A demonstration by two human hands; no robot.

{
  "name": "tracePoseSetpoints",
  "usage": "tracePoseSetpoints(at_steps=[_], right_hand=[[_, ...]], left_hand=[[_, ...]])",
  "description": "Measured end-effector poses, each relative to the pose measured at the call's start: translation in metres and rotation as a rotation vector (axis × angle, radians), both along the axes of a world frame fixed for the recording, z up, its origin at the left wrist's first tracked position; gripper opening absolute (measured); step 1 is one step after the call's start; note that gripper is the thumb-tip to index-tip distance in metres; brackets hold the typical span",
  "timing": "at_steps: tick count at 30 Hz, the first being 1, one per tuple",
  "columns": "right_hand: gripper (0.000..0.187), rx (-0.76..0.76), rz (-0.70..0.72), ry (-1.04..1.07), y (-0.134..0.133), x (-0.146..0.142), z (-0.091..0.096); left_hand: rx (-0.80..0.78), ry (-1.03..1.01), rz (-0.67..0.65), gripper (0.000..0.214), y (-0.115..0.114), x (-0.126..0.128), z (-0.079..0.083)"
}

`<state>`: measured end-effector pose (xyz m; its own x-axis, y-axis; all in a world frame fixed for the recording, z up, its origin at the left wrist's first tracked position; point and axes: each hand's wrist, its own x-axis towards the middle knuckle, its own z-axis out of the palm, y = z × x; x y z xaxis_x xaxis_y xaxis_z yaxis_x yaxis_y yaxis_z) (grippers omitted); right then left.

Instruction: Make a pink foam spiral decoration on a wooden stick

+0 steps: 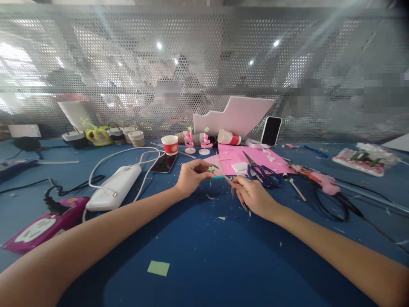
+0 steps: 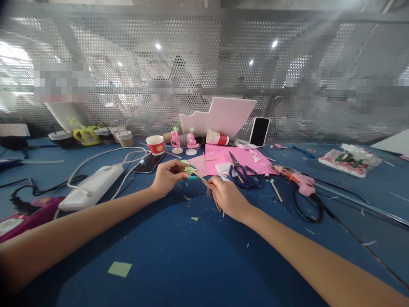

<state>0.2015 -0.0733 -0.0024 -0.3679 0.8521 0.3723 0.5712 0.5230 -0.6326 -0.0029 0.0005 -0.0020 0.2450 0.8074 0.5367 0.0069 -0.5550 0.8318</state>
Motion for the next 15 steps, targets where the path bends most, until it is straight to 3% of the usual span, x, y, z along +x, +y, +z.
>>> tracePoseSetpoints(at_steps=[15], right_hand=[[0.021,0.008,-0.004,-0.016,0.0005,0.0005,-0.0019]], left_hand=[[0.017,-0.004,0.013,0.031,-0.0003,0.0008,-0.0006]])
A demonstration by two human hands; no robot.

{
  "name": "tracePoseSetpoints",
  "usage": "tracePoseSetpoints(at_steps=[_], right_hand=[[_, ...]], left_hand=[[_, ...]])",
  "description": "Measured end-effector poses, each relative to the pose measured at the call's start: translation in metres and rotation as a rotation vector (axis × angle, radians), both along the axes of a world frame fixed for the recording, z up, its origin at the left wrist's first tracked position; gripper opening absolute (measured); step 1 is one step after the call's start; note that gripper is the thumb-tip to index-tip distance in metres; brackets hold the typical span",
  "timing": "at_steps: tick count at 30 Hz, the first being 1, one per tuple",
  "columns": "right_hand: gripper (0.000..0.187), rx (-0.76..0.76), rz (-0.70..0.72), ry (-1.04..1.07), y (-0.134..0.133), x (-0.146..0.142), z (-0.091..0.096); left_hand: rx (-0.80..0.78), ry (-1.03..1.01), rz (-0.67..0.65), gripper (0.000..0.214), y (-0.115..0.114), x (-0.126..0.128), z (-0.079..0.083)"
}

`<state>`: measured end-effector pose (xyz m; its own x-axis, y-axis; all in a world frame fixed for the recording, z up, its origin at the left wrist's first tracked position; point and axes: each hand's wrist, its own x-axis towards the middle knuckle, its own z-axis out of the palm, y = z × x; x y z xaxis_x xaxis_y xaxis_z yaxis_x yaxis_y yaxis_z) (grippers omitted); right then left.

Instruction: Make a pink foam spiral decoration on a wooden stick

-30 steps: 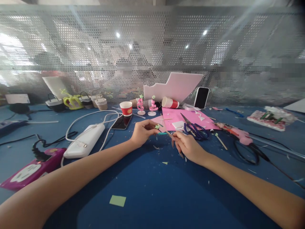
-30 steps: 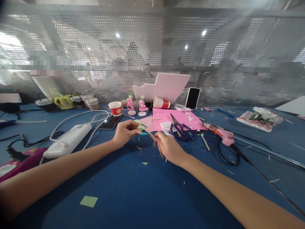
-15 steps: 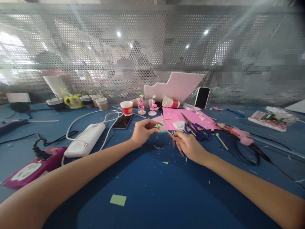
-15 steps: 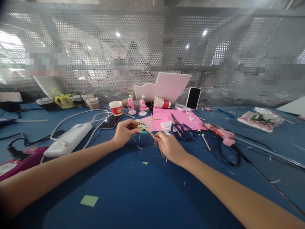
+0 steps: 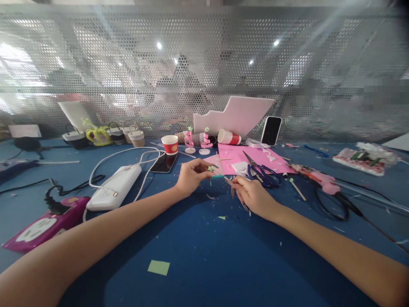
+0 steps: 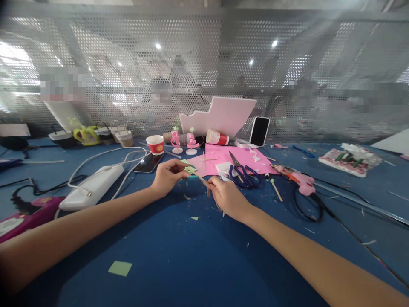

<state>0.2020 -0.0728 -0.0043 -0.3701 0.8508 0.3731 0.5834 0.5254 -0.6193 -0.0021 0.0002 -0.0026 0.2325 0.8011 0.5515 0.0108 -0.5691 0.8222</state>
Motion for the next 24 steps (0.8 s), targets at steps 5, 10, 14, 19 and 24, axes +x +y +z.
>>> tracePoseSetpoints(at_steps=[5,10,14,19,24], right_hand=[[0.020,0.013,-0.008,-0.008,0.0014,0.0003,-0.0013],[0.021,0.017,-0.009,-0.022,0.0008,-0.0004,-0.0001],[0.022,0.010,-0.003,-0.023,0.0000,-0.0003,-0.0002],[0.022,0.019,-0.009,-0.021,-0.0003,-0.0008,-0.0008],[0.021,0.063,-0.019,-0.042,-0.0009,-0.0013,0.0004]], left_hand=[[-0.012,-0.010,0.007,0.031,-0.0011,0.0002,0.0015],[-0.027,-0.022,-0.016,0.028,-0.0022,0.0000,0.0027],[-0.033,-0.012,-0.007,0.028,-0.0010,0.0003,0.0013],[-0.013,0.006,0.000,0.028,-0.0001,0.0001,0.0000],[-0.011,0.018,0.000,0.030,-0.0004,-0.0003,0.0001]])
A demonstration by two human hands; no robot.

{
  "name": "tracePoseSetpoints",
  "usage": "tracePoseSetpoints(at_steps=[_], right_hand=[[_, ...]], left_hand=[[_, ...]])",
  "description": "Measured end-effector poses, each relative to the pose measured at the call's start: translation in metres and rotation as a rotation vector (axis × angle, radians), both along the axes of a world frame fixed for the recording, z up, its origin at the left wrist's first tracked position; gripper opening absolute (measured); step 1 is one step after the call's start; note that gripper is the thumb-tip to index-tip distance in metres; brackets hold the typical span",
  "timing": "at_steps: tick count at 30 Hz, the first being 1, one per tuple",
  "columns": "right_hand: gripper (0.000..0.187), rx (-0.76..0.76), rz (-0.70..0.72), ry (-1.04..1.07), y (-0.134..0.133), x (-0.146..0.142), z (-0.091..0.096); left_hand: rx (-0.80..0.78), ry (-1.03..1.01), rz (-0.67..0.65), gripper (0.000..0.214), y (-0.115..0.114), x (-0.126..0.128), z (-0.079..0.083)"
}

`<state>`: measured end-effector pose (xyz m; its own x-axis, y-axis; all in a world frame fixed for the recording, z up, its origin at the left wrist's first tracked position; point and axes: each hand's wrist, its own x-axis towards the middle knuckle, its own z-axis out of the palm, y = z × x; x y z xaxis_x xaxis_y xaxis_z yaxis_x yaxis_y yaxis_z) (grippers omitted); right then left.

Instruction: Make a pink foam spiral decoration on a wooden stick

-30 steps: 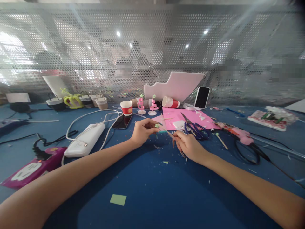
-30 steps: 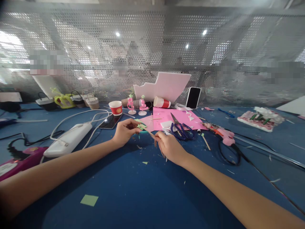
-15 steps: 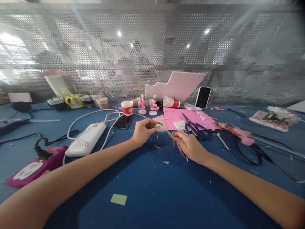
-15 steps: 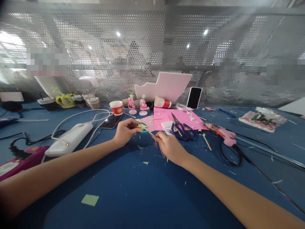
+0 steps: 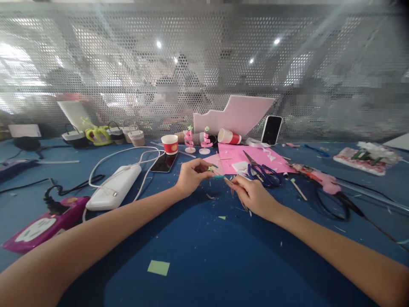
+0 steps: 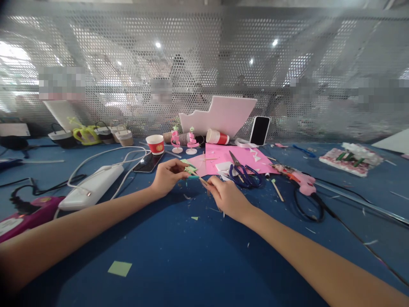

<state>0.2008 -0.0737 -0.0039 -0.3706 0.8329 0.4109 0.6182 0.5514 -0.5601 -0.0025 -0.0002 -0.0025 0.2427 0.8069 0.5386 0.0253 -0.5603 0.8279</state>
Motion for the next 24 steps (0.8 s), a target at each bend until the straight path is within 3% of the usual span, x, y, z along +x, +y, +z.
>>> tracePoseSetpoints(at_steps=[13,20,24], right_hand=[[0.021,0.049,0.007,0.000,0.0012,-0.0008,0.0005],[0.026,-0.115,0.020,0.255,0.0051,0.0019,-0.0017],[0.036,-0.431,0.072,0.608,0.0074,-0.0024,-0.0005]], left_hand=[[-0.017,0.000,0.011,0.028,-0.0025,0.0011,0.0029],[-0.016,-0.020,-0.025,0.056,-0.0018,-0.0012,0.0026],[0.098,-0.090,0.047,0.043,0.0032,-0.0038,-0.0006]])
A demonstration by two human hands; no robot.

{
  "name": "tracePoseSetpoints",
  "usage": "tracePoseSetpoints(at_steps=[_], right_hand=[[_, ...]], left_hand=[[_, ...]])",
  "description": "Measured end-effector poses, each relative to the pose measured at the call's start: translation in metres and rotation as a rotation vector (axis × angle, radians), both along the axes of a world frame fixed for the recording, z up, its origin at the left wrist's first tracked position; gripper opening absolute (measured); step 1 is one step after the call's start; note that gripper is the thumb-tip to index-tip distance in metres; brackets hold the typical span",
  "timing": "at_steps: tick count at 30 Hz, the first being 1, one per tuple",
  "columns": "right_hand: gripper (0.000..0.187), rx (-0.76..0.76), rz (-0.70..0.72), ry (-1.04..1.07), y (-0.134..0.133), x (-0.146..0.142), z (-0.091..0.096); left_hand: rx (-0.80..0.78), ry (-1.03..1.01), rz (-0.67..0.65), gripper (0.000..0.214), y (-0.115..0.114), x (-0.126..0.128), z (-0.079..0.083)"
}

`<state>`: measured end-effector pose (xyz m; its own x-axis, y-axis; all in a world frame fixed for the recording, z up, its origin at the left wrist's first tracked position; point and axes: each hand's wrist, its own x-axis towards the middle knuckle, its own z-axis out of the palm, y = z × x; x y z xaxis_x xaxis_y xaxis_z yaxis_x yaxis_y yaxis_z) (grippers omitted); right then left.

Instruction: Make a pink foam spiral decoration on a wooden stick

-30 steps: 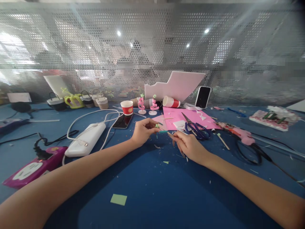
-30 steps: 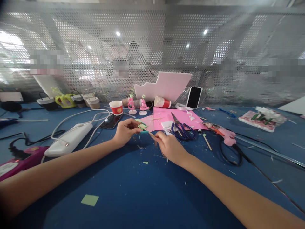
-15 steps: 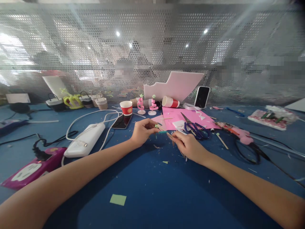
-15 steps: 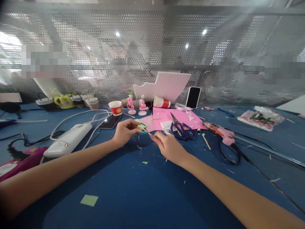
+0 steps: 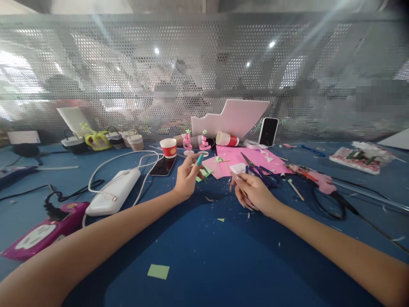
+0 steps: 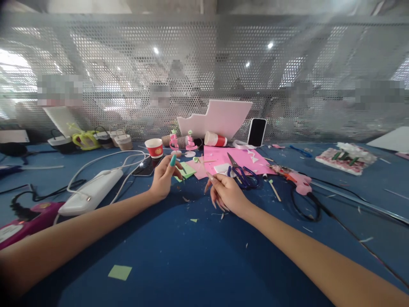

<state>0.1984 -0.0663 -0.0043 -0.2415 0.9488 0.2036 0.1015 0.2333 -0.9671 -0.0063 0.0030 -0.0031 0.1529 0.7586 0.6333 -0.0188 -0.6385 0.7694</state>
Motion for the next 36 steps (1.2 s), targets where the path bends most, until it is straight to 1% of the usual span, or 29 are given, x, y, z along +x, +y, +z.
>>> tracePoseSetpoints(at_steps=[3,5,7,9,11,13,15,18,23,30,36], right_hand=[[0.036,-0.187,0.141,0.243,-0.001,-0.004,0.001],[0.033,-0.294,0.218,0.369,-0.001,-0.005,0.001],[0.031,-0.391,0.284,0.453,0.001,-0.004,0.000],[0.031,-0.458,0.347,0.497,0.003,-0.001,-0.001],[0.031,-0.484,0.392,0.514,0.004,0.001,-0.002],[0.032,-0.477,0.409,0.500,0.004,0.001,-0.002],[0.031,-0.448,0.406,0.459,0.003,0.000,-0.003],[0.031,-0.407,0.381,0.396,0.001,-0.002,-0.003],[0.033,-0.393,0.351,0.345,-0.001,-0.004,-0.001],[0.033,-0.410,0.330,0.329,-0.004,-0.006,0.005],[0.033,-0.408,0.330,0.324,-0.002,-0.005,0.004]], left_hand=[[0.126,0.001,0.089,0.042,0.004,-0.003,0.002],[0.228,0.065,0.148,0.041,0.006,-0.007,0.008],[0.331,0.138,0.174,0.039,0.008,-0.010,0.016],[0.432,0.226,0.145,0.039,0.009,-0.013,0.026],[0.541,0.330,0.093,0.043,0.008,-0.013,0.035],[0.639,0.423,0.038,0.052,0.004,-0.012,0.043],[0.693,0.488,-0.003,0.056,0.000,-0.010,0.049],[0.674,0.540,-0.022,0.052,-0.006,-0.007,0.055],[0.585,0.494,-0.042,0.042,-0.010,-0.006,0.060],[0.573,0.513,-0.090,0.035,-0.006,-0.008,0.060],[0.553,0.563,-0.086,0.035,-0.004,-0.011,0.061]])
